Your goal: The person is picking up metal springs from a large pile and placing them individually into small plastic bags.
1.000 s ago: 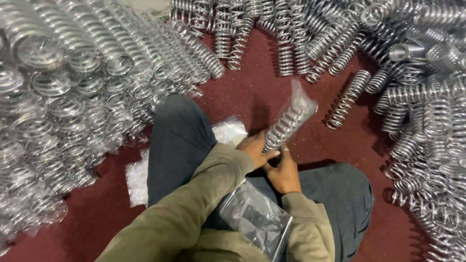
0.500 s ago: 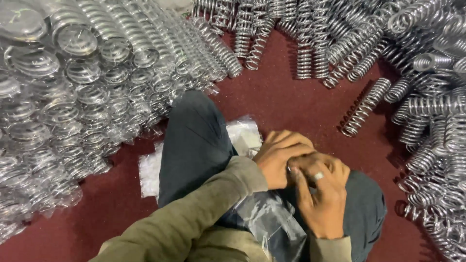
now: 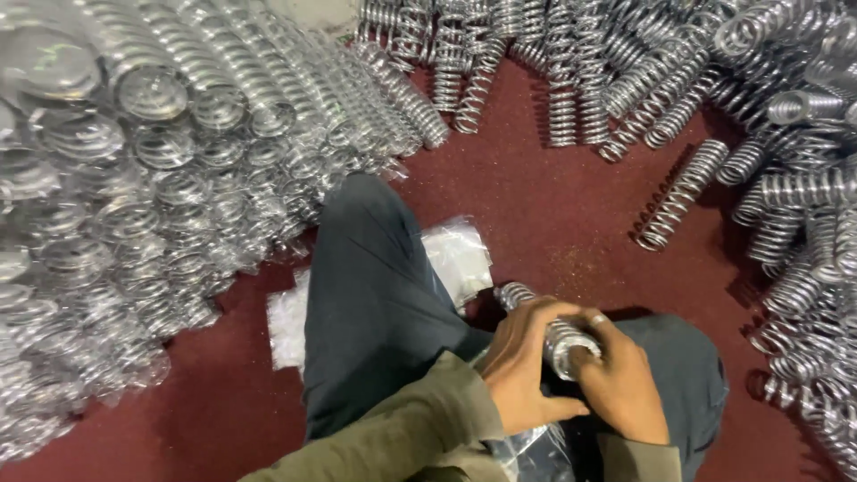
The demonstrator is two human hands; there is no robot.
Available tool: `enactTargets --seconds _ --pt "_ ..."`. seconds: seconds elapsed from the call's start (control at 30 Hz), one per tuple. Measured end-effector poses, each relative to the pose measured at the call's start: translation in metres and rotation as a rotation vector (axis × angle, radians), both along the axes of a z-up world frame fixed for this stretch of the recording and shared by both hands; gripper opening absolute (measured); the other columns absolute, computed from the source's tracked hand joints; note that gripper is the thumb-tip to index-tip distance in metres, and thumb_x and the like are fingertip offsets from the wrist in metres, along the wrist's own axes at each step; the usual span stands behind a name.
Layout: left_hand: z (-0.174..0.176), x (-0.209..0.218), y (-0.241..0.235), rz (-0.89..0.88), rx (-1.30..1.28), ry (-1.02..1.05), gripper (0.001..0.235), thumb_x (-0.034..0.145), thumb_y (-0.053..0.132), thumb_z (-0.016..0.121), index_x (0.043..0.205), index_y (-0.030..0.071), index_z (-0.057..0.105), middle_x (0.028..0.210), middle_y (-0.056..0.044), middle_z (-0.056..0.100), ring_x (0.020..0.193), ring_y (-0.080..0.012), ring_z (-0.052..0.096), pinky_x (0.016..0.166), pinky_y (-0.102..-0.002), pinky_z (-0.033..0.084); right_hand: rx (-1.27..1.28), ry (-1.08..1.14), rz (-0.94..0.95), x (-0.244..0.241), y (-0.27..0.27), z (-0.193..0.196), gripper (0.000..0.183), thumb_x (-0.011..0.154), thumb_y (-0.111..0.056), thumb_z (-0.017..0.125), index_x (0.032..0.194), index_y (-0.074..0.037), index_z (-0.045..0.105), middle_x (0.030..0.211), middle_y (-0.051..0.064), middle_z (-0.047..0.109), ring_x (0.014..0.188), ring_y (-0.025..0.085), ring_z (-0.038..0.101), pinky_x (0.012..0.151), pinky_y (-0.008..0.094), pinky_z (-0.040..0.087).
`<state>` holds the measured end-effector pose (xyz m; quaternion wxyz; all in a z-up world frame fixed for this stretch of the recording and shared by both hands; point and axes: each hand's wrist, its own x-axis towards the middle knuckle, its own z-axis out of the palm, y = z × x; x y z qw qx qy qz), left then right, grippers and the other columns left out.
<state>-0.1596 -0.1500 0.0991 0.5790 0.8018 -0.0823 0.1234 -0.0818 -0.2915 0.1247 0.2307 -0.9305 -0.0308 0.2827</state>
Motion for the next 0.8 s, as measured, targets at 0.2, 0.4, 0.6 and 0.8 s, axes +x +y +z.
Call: enactTargets --seconds 0.2,0.4,0.6,0.8 --pt "0.016 -0.001 0.047 0.077 -0.967 1.075 0.106 0.077 0.05 0.072 0.159 0.018 0.012 0.166 -0.013 0.035 0.151 -0.0265 0.039 0.12 -0.047 0.036 0.429 -0.247 -0.257 -0.036 0.037 0.012 0.055 0.081 0.004 0.045 0.123 -0.013 0.076 0.121 0.005 0.077 0.113 0.017 0.068 0.102 0.029 0.046" --pt "0.079 -0.017 0.079 0.222 -1.055 0.205 0.076 0.085 0.017 0.078 0.151 0.01 0.04 0.12 -0.006 0.06 0.106 -0.015 0.059 0.094 -0.031 0.05 0.798 0.187 -0.262 -0.057 0.079 -0.028 0.07 0.091 -0.036 0.045 0.158 -0.017 0.036 0.171 0.001 0.03 0.153 0.014 0.035 0.124 0.032 0.025" --pt "0.151 -0.048 0.207 0.626 -0.405 -0.279 0.108 0.076 0.006 0.079 0.164 0.004 0.016 0.128 -0.025 0.068 0.099 -0.0308 0.075 0.087 -0.04 0.063 0.951 -0.587 0.287 -0.09 0.075 -0.06 0.063 0.089 -0.03 0.061 0.147 -0.009 0.049 0.157 0.021 0.049 0.13 0.032 0.069 0.11 0.042 0.053" --pt "0.238 -0.077 0.351 0.76 0.404 -0.417 0.087 0.092 -0.02 0.069 0.165 -0.002 0.026 0.169 -0.034 0.046 0.149 -0.0455 0.056 0.126 -0.051 0.055 0.673 -0.557 0.303 -0.085 0.031 -0.093 0.064 0.085 -0.049 0.06 0.14 -0.016 0.061 0.15 0.01 0.061 0.135 0.028 0.059 0.113 0.042 0.044"
